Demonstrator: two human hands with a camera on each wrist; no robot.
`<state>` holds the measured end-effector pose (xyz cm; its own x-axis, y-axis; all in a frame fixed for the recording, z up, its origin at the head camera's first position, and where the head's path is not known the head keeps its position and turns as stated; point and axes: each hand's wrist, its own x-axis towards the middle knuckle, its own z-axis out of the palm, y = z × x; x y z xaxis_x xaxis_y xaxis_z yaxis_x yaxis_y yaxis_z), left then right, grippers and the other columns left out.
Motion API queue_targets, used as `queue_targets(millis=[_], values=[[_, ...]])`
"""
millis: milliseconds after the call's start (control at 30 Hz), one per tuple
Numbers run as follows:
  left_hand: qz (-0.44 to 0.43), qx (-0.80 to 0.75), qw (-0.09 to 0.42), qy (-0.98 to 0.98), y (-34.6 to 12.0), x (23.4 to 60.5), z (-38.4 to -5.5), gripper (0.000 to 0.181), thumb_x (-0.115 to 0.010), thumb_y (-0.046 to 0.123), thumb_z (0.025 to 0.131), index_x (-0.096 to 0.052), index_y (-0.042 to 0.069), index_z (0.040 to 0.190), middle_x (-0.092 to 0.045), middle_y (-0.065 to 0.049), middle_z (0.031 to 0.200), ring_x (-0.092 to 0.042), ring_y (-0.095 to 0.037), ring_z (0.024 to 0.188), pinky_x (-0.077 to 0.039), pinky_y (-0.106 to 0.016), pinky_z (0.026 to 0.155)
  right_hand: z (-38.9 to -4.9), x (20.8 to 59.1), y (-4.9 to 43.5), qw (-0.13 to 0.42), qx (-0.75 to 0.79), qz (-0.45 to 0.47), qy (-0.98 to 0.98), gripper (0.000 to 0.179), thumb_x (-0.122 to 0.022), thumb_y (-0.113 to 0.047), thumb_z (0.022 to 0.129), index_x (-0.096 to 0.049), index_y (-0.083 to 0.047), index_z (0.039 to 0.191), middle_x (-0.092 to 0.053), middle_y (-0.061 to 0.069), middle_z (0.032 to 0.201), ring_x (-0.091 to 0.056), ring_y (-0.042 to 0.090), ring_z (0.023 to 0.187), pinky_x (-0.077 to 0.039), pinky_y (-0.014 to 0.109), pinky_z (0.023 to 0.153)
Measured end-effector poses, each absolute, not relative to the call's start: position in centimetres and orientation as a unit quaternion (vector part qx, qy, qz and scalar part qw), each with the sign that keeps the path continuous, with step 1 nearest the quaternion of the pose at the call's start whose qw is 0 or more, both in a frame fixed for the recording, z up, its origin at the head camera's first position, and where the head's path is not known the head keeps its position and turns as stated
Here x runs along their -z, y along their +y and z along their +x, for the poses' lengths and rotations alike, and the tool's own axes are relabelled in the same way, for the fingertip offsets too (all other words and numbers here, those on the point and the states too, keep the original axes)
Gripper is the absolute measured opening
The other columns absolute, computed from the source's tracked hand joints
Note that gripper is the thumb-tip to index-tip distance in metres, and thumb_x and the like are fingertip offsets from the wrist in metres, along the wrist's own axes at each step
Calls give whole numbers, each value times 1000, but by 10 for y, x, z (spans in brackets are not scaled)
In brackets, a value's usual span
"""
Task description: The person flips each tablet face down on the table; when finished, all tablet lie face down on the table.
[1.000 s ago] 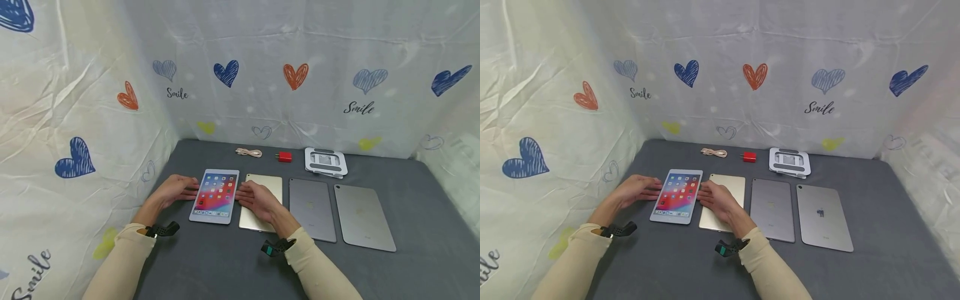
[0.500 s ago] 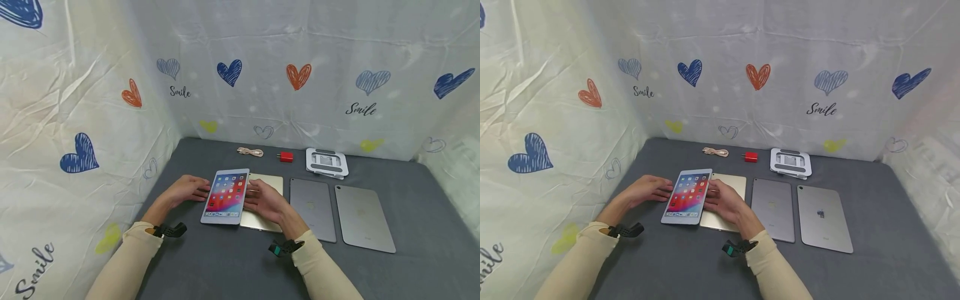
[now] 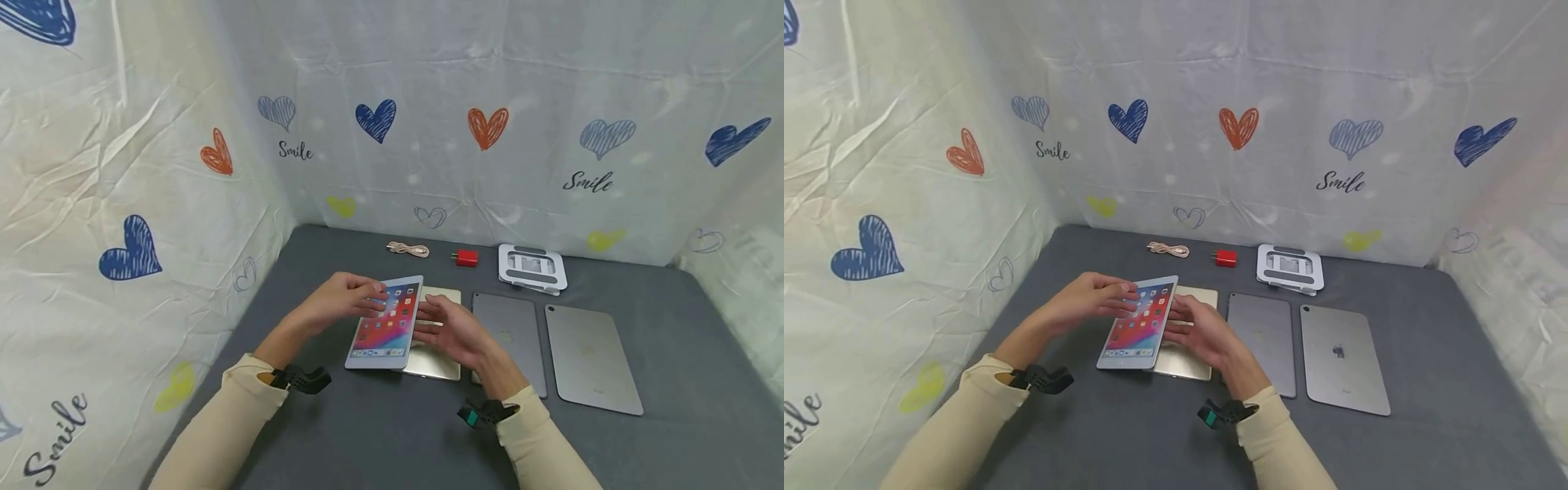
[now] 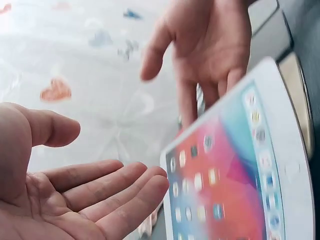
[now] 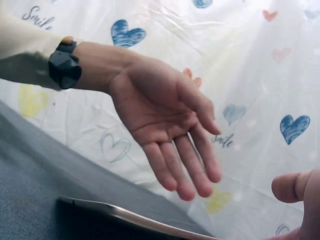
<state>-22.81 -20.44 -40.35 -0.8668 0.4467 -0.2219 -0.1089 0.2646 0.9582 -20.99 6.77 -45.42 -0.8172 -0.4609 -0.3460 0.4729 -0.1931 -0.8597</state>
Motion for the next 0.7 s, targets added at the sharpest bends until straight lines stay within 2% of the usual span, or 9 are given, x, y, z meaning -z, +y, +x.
queue_targets(millis=[233,367,467,700], values=[[139,-599,253,747,-176,387,-223,49,-60,24,115,-59,-11,149,-66,-31,147,-72,-45,129,-63,-48,107,-204,442,71,303,769,-26,563,64,-39,-39,118,-37,4,165,-42,27,168,-54,41,148,-50,49,124],[141,-592,260,750,-169,382,-221,49,-59,24,115,-58,-11,150,-67,-30,145,-73,-41,129,-61,-51,110,-201,435,66,297,771,-28,563,60,-39,-37,118,-40,3,164,-44,25,167,-55,41,147,-51,49,123],[136,-594,267,747,-165,380,-221,50,-59,23,115,-57,-11,151,-67,-29,147,-70,-42,133,-58,-54,114,-199,429,62,284,772,-34,567,57,-40,-35,118,-44,2,161,-47,25,165,-58,40,144,-52,49,122],[127,-589,263,754,-164,374,-222,46,-58,22,115,-60,-8,150,-65,-24,152,-62,-38,144,-54,-53,120,-199,417,48,257,776,-49,574,48,-41,-30,118,-56,2,150,-56,26,154,-60,44,140,-54,49,121]])
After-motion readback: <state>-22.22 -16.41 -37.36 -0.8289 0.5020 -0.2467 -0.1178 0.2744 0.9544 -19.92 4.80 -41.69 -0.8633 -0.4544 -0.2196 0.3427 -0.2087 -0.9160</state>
